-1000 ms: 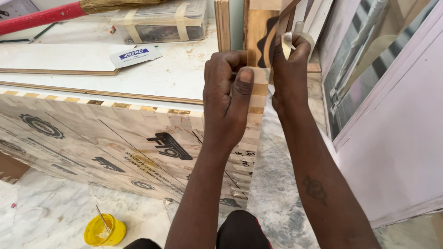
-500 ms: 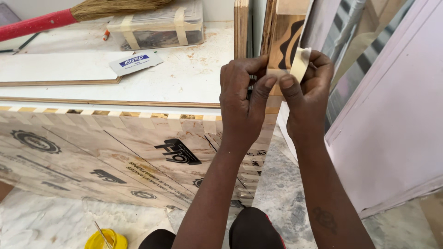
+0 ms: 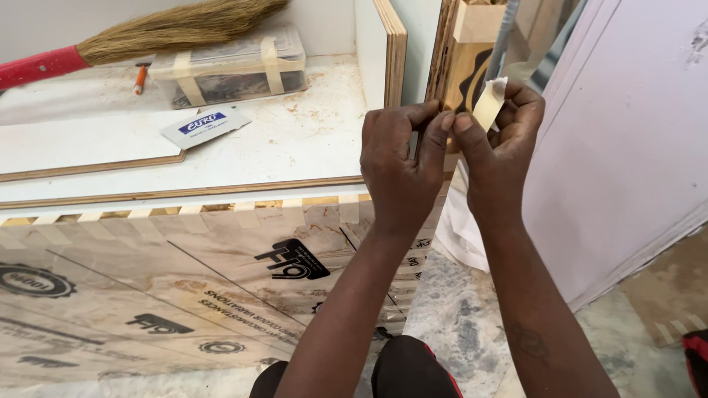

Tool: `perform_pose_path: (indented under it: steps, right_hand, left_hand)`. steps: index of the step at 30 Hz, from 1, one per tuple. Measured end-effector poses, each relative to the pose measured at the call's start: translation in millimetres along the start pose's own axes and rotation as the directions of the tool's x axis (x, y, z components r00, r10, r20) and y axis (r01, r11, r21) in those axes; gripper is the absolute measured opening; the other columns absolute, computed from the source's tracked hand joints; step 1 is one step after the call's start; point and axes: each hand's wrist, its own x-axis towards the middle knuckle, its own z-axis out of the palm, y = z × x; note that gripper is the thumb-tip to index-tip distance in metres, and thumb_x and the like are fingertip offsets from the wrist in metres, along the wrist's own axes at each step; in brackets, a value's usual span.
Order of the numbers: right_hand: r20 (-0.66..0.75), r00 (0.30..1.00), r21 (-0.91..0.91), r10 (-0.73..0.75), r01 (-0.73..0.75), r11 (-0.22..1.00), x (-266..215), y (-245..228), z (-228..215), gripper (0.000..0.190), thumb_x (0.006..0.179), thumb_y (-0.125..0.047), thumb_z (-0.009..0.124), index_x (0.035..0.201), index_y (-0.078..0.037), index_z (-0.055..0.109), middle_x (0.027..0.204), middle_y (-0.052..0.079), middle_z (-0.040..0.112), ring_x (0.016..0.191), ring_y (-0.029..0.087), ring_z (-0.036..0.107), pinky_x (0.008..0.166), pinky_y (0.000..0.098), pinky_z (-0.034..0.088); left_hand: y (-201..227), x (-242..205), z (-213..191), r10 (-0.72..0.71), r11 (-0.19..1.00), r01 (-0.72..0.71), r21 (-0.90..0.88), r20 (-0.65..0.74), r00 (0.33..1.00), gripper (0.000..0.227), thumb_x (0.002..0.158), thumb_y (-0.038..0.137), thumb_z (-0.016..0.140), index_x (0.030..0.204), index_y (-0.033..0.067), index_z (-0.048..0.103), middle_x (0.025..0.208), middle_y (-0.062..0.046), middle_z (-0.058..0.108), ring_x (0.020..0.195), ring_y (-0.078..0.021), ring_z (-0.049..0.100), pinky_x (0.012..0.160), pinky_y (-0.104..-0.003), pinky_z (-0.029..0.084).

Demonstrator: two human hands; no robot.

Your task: The person applies masking tape to the edges of a wooden frame, smoothing it down with their fingers. They then move to a workbench, pick up a yellow container, and place it down before handling a stack of wooden frames.

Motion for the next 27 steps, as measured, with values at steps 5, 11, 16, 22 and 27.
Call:
perform_pose_path:
  steps: [5, 11, 16, 22, 27]
  right_hand:
    - [-0.037, 0.999, -0.027, 0.006, -0.007, 1.000, 2.1, 9.9, -1.5, 0.077, 0.098, -0.049, 0.082, 0.142, -0.004, 0.037, 0.133, 0.017, 0.055, 0.130, 0.023, 0.060, 0.110, 0.0344, 0.057]
    - [-0.117, 0.992, -0.145, -0.036, 0.019, 0.989, 7.9, -9.4, -14.7, 0.045, 0.116, -0.034, 0.062, 0.141, -0.007, 0.037, 0.116, 0.015, 0.068, 0.101, 0.020, 0.071, 0.081, 0.0336, 0.065]
    - [0.259, 0.964, -0.384, -0.054, 0.155, 0.910, -13.8, -71.4, -41.0, 0.032, 0.121, -0.023, 0.055, 0.138, -0.003, 0.037, 0.090, 0.013, 0.069, 0.072, 0.019, 0.072, 0.066, 0.0294, 0.062]
    - [0.329, 0.917, -0.796, 0.225, 0.141, 0.589, -29.4, -126.0, -11.9, 0.030, 0.104, -0.019, 0.056, 0.129, -0.005, 0.046, 0.078, 0.008, 0.077, 0.067, 0.014, 0.077, 0.053, 0.0282, 0.057]
    - [0.291, 0.874, -0.888, 0.389, 0.095, 0.450, -32.4, -149.5, 10.0, 0.041, 0.099, -0.028, 0.057, 0.134, -0.011, 0.048, 0.074, 0.006, 0.075, 0.062, 0.016, 0.072, 0.052, 0.0300, 0.058]
  left_hand:
    - [1.4, 1.0, 4.5, -0.076, 0.997, 0.077, 0.009, -0.047, 0.996, 0.018, 0.100, 0.024, 0.075, 0.093, 0.0100, 0.067, 0.091, 0.000, 0.067, 0.086, -0.0162, 0.061, 0.077, -0.032, 0.051]
    - [-13.2, 21.5, -13.9, -0.225, 0.959, 0.229, -0.169, 0.045, 0.973, 0.018, 0.107, 0.026, 0.068, 0.099, 0.0094, 0.067, 0.087, -0.001, 0.069, 0.072, -0.0099, 0.066, 0.064, -0.026, 0.054]
    - [-1.4, 26.5, -52.8, -0.132, 0.901, 0.250, -0.356, 0.324, 0.937, 0.029, 0.100, 0.024, 0.071, 0.122, 0.0063, 0.065, 0.112, -0.004, 0.070, 0.086, -0.0112, 0.069, 0.070, -0.026, 0.060]
    - [21.9, 18.7, -61.0, -0.069, 0.848, 0.321, -0.421, 0.513, 0.855, 0.027, 0.095, 0.022, 0.077, 0.115, 0.0070, 0.069, 0.114, -0.004, 0.069, 0.092, -0.0100, 0.069, 0.075, -0.026, 0.060]
    - [17.1, 14.7, -70.8, -0.134, 0.785, 0.406, -0.467, 0.512, 0.848, 0.022, 0.094, 0.022, 0.080, 0.104, 0.0067, 0.068, 0.103, -0.001, 0.067, 0.089, -0.0106, 0.067, 0.078, -0.027, 0.059]
